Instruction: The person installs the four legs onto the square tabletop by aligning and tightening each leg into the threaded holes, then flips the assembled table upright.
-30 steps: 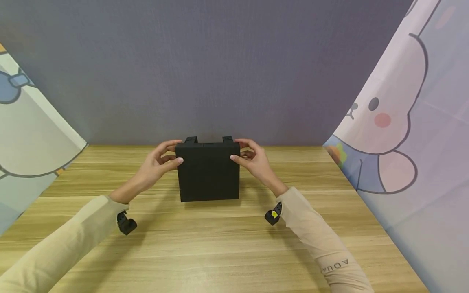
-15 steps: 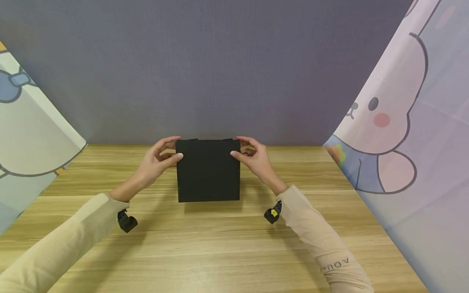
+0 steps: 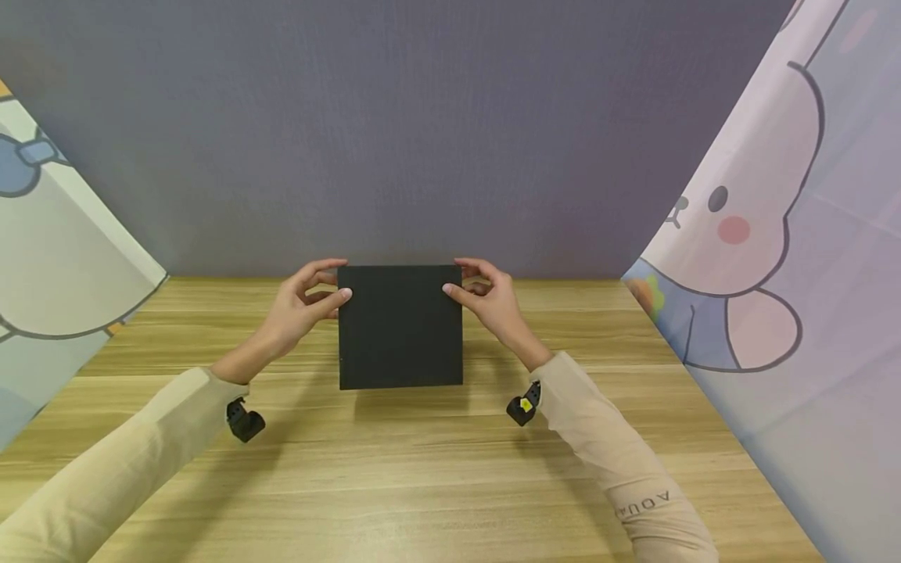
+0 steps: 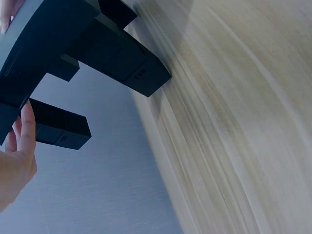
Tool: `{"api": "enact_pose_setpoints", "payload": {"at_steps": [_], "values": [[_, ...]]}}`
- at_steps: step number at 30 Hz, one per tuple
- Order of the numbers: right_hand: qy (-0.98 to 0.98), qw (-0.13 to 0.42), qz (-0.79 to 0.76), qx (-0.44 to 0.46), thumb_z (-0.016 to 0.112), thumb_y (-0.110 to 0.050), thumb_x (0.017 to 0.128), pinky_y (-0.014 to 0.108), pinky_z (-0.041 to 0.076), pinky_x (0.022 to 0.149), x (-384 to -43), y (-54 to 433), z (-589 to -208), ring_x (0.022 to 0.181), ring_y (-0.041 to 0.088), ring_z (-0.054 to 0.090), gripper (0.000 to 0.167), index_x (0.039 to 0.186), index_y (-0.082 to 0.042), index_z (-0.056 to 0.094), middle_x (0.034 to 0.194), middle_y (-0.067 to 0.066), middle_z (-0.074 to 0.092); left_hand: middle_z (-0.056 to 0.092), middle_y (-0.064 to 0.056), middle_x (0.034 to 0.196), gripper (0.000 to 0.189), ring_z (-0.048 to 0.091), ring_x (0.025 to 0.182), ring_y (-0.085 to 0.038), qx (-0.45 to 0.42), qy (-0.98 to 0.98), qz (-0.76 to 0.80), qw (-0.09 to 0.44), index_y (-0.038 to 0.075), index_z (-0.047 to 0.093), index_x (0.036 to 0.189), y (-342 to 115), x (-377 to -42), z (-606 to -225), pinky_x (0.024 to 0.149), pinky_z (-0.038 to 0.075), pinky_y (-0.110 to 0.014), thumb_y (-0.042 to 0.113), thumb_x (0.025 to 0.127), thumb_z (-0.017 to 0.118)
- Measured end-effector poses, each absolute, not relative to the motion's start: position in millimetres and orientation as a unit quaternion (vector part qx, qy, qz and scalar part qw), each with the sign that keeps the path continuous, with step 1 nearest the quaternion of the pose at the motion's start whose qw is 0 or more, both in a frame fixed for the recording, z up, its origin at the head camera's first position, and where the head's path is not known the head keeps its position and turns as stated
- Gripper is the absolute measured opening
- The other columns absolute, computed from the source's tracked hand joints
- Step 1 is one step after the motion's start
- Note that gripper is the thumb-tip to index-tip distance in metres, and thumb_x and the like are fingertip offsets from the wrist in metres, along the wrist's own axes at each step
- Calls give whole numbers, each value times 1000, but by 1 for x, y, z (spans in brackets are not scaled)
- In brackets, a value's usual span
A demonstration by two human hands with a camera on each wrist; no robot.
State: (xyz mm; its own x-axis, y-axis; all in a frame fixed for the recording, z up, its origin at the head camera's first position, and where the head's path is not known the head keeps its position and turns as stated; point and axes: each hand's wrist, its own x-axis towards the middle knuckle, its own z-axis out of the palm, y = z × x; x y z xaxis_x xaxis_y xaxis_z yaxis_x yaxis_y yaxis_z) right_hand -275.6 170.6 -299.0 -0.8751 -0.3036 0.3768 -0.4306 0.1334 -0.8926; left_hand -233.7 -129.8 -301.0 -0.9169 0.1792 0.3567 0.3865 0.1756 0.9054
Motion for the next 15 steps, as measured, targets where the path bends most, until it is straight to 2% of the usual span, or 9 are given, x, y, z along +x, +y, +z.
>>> {"api": "enact_pose_setpoints", "payload": {"at_steps": [9,15], "values": [[-767,37,597,233,64,-19,86,21,51,78,-281,171,-298,94,11,61,45,129,-13,51,109,3,49,49,-7,102,47,62,81,-17,-149,-767,-620,67,15,45,133,-127,-237,-295,64,56,-30,16,88,61],[-758,14,605,243,64,-17,86,23,50,80,-283,172,-299,103,21,59,50,133,-13,46,115,4,47,49,-4,103,49,62,82,-16,-136,-770,-622,52,18,45,133,-127,-242,-294,70,55,-41,21,88,62]]}}
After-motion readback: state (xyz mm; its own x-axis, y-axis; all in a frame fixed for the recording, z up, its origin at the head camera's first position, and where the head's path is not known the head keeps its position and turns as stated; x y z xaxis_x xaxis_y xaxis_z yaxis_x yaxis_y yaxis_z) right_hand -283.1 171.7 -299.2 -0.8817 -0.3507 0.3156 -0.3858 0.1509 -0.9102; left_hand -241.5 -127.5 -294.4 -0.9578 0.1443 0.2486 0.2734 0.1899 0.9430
